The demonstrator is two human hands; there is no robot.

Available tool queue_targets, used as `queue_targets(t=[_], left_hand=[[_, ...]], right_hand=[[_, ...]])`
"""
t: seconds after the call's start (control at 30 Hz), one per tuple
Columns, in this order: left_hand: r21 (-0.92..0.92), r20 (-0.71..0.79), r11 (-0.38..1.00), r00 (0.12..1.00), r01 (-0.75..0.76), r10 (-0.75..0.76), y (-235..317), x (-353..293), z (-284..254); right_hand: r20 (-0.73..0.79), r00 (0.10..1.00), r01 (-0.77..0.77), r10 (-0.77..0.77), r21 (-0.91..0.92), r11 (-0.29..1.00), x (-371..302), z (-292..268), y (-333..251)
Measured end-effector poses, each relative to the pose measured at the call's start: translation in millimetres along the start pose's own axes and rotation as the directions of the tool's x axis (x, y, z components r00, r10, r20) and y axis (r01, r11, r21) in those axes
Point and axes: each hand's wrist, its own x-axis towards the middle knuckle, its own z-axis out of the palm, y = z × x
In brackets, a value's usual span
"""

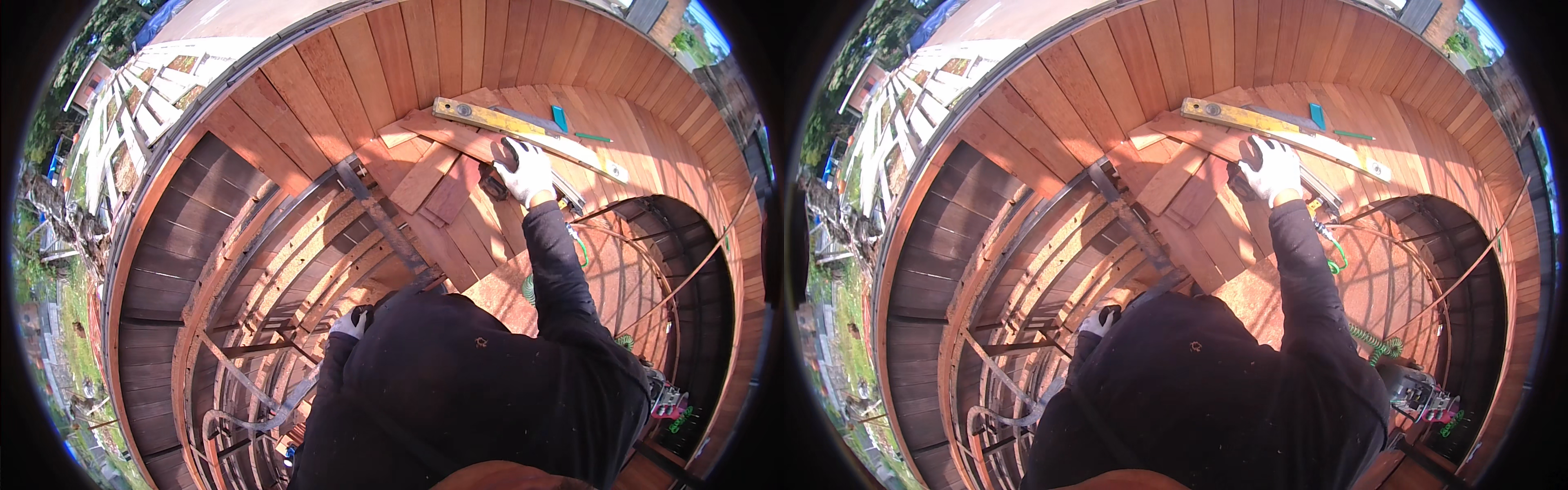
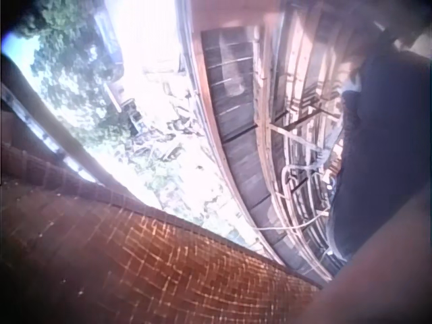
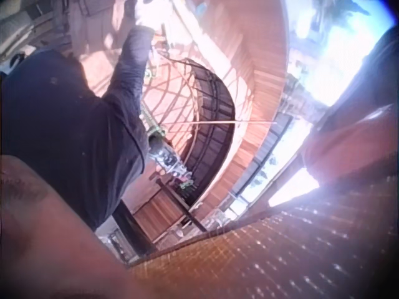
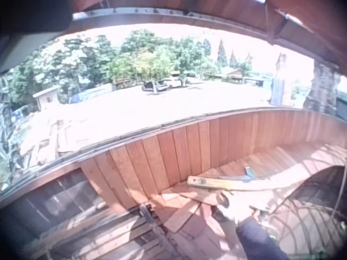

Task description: The person installs wooden planks on a curved wooden structure. They position planks, use a level to check alignment, and secure them with a nail gun. The person also uses a circular saw to trim a plank and continues installing additional planks.

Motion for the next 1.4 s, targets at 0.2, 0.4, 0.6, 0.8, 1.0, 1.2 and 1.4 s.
queue_targets(t=[0.2, 0.4, 0.6, 0.8, 1.0, 1.2, 1.4], left_hand=[[-0.219, 0.027, 0.967, 0.989, -0.134, 0.143, -50, 36, 33], [-0.246, 0.152, 0.953, 0.964, -0.178, 0.219, -60, 59, 37], [-0.540, 0.032, 0.818, 0.967, -0.196, 0.252, -37, 45, -7], [-0.858, -0.257, 0.336, 0.890, -0.389, 0.376, -17, 65, -49], [-0.955, -0.296, -0.104, 0.874, -0.277, 0.386, 31, 39, -106], [-0.940, -0.341, 0.000, 0.936, -0.342, 0.083, -11, 45, -96], [-0.789, -0.614, -0.048, 0.789, -0.613, 0.012, -23, 82, -164]], right_hand=[[0.317, 0.937, -0.028, 0.150, -0.359, 0.933, 30, -8, -38], [0.383, 0.913, -0.037, 0.138, -0.258, 0.965, 41, -6, -36], [0.158, 0.987, 0.073, -0.039, -0.213, 0.974, 18, -33, -60], [0.338, 0.854, -0.156, -0.395, 0.891, 0.426, -57, -18, -131], [0.530, 0.504, -0.488, -0.682, 0.826, 0.282, -112, -7, -234], [0.395, 0.764, 0.155, -0.511, 0.656, 0.739, -127, 28, -226], [0.161, 0.888, 0.362, -0.431, 0.333, 0.870, -140, 72, -181]])
